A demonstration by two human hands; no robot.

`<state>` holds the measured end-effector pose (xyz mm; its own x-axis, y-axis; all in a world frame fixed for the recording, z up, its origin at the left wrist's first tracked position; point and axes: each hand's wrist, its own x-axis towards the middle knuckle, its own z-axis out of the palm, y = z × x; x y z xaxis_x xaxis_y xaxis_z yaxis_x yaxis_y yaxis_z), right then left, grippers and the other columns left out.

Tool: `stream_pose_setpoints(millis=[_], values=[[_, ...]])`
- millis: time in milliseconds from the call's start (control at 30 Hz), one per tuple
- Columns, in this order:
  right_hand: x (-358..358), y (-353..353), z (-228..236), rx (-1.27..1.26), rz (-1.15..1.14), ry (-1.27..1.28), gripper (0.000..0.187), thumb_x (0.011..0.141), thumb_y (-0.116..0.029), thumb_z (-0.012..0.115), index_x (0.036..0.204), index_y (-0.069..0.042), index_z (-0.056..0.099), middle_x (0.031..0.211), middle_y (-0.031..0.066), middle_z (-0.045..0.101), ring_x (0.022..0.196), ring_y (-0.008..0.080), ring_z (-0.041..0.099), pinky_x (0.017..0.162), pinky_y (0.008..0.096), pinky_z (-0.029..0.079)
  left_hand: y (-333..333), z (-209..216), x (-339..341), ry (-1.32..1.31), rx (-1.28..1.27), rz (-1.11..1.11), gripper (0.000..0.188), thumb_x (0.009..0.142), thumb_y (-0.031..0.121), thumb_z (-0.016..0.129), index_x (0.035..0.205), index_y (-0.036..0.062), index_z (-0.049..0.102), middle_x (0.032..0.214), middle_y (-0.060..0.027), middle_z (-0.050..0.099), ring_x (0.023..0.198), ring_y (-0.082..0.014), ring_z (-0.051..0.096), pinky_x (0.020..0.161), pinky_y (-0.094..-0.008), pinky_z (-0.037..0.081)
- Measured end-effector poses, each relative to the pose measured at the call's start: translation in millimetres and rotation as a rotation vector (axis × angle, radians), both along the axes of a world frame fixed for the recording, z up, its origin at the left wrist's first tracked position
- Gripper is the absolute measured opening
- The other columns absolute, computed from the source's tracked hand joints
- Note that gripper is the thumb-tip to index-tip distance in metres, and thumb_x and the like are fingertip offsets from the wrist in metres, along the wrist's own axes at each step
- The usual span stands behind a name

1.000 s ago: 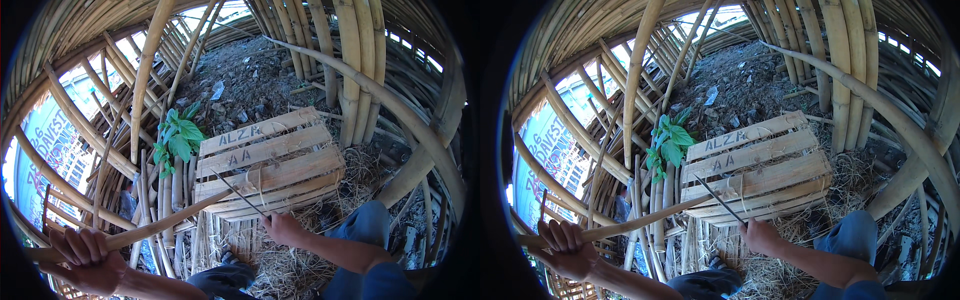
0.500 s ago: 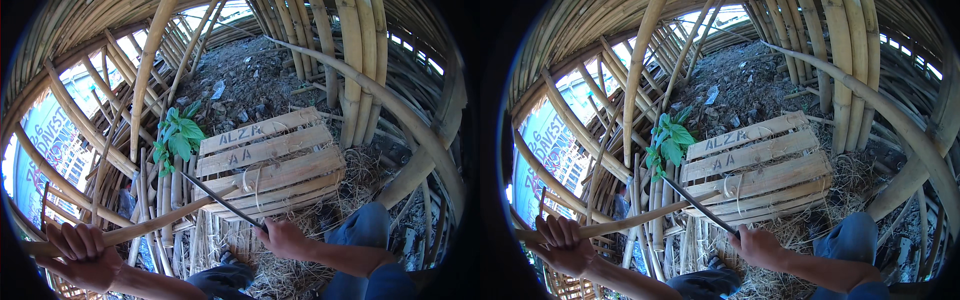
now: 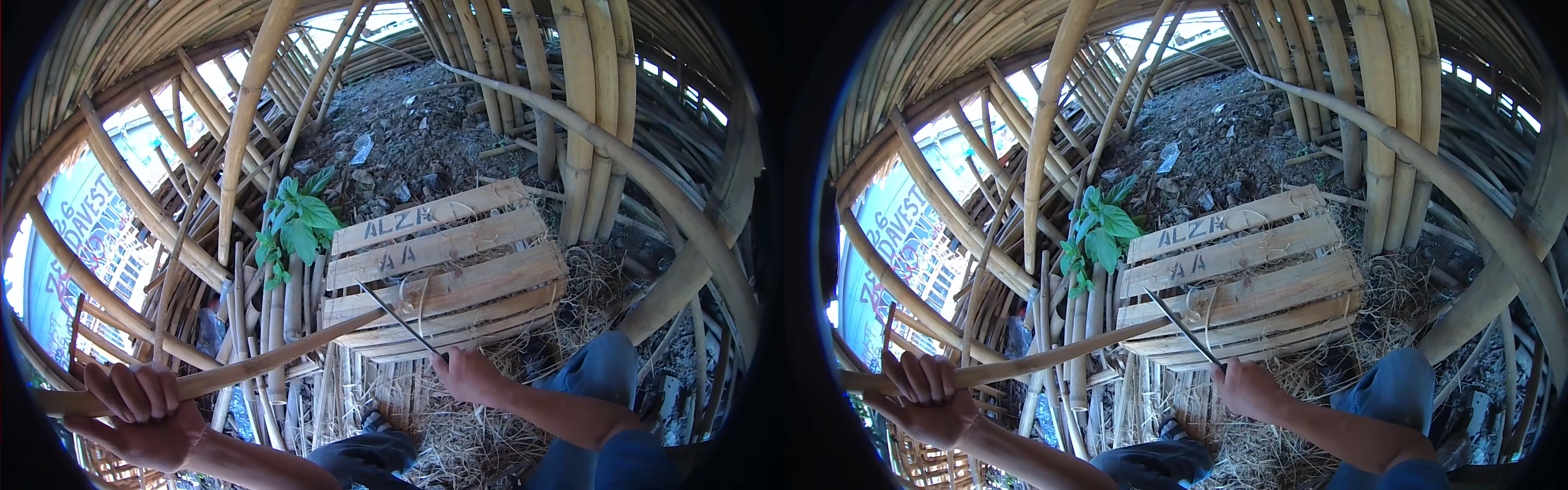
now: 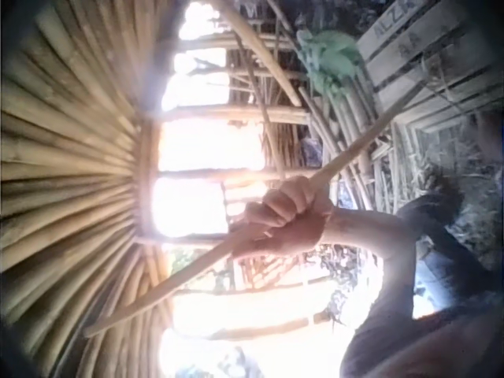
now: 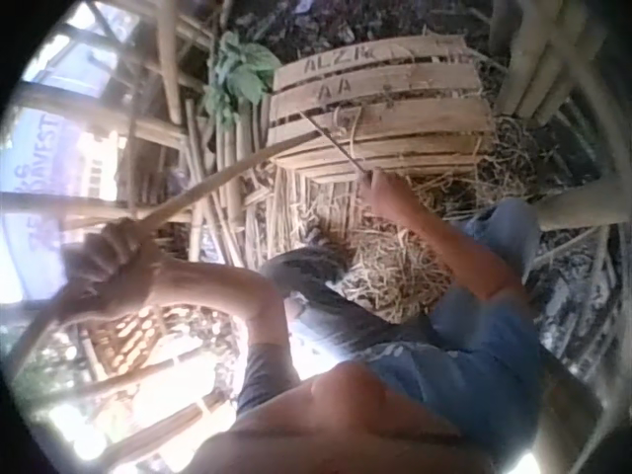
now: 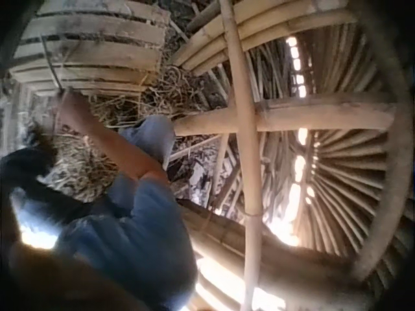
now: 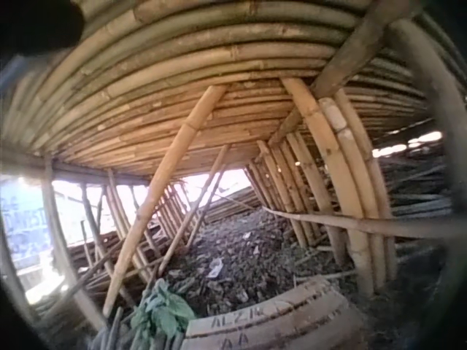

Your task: The person holds a bamboo strip and scrapes along its surface with a knife.

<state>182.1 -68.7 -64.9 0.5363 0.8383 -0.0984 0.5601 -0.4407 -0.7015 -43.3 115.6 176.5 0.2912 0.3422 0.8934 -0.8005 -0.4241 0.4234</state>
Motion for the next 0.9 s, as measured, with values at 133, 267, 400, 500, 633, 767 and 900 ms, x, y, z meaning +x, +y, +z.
stream_pose_setpoints(millis=[133, 267, 400, 500, 633, 767, 900], values=[[5.5, -0.2, -6.7, 0.006, 0.037, 0.041, 0.056, 0.1, -0.043, 0.035, 0.09, 0.008, 0.053, 0.056, 0.0174, 0.059, 0.053, 0.0345, 0.064, 0.047, 0.0461, 0.051, -0.9, -0.7, 0.4, 0.04, 0.07, -0.011, 0.052, 0.099, 0.057, 0.03, 0.09, 0.0089, 0.049, 0.052, 0.0048, 0.028, 0.04, -0.0056, 0.021, 0.034, -0.0216, 0.021], [5.9, 1.3, -12.1, 0.003, 0.022, -0.033, 0.056, 0.1, -0.044, 0.034, 0.089, 0.007, 0.053, 0.054, 0.0162, 0.058, 0.051, 0.0343, 0.064, 0.045, 0.045, 0.05, -6.8, -0.8, 2.9, 0.0, -0.005, 0.091, 0.055, 0.098, 0.061, 0.025, 0.085, 0.0112, 0.044, 0.052, 0.0039, 0.026, 0.039, -0.0065, 0.02, 0.033, -0.0228, 0.021], [3.9, 2.1, -14.5, 0.024, 0.106, 0.001, 0.056, 0.1, -0.046, 0.033, 0.089, 0.006, 0.053, 0.056, 0.0157, 0.059, 0.052, 0.0345, 0.064, 0.046, 0.0444, 0.052, -13.4, -2.0, 7.0, -0.01, 0.027, 0.033, 0.053, 0.1, 0.057, 0.028, 0.09, 0.0085, 0.048, 0.053, 0.0043, 0.028, 0.041, -0.0059, 0.021, 0.035, -0.023, 0.022], [2.3, -0.7, -12.4, -0.05, 0.066, 0.006, 0.056, 0.1, -0.045, 0.034, 0.087, 0.006, 0.052, 0.059, 0.0175, 0.06, 0.055, 0.0361, 0.065, 0.049, 0.046, 0.053, -17.1, -2.7, 9.2, -0.086, -0.107, 0.249, 0.053, 0.1, 0.056, 0.028, 0.09, 0.0087, 0.048, 0.053, 0.0043, 0.027, 0.041, -0.0059, 0.021, 0.035, -0.0226, 0.022], [0.9, -0.8, -6.4, 0.012, -0.024, -0.103, 0.056, 0.1, -0.045, 0.034, 0.088, 0.006, 0.053, 0.058, 0.0173, 0.06, 0.054, 0.0344, 0.064, 0.049, 0.0459, 0.053, -11.1, 2.0, 8.8, -0.002, 0.053, 0.068, 0.052, 0.099, 0.057, 0.028, 0.087, 0.0098, 0.046, 0.052, 0.0043, 0.027, 0.04, -0.006, 0.02, 0.034, -0.0226, 0.021], [1.9, -0.6, -3.4, -0.124, 0.113, 0.024, 0.057, 0.1, -0.044, 0.034, 0.086, 0.007, 0.055, 0.064, 0.0212, 0.062, 0.06, 0.0357, 0.066, 0.053, 0.0462, 0.054, -9.0, -0.3, 5.1, -0.052, -0.08, 0.176, 0.052, 0.098, 0.06, 0.029, 0.082, 0.0119, 0.041, 0.051, 0.0041, 0.025, 0.039, -0.0059, 0.019, 0.033, -0.0223, 0.02], [4.8, 3.0, -7.0, -0.025, -0.071, -0.08, 0.057, 0.1, -0.044, 0.034, 0.088, 0.007, 0.054, 0.066, 0.0224, 0.062, 0.059, 0.0364, 0.066, 0.052, 0.0461, 0.054, -8.8, 0.6, 5.4, -0.039, -0.05, 0.103, 0.052, 0.098, 0.06, 0.028, 0.083, 0.0116, 0.043, 0.051, 0.0041, 0.025, 0.039, -0.0057, 0.019, 0.033, -0.0218, 0.02]])
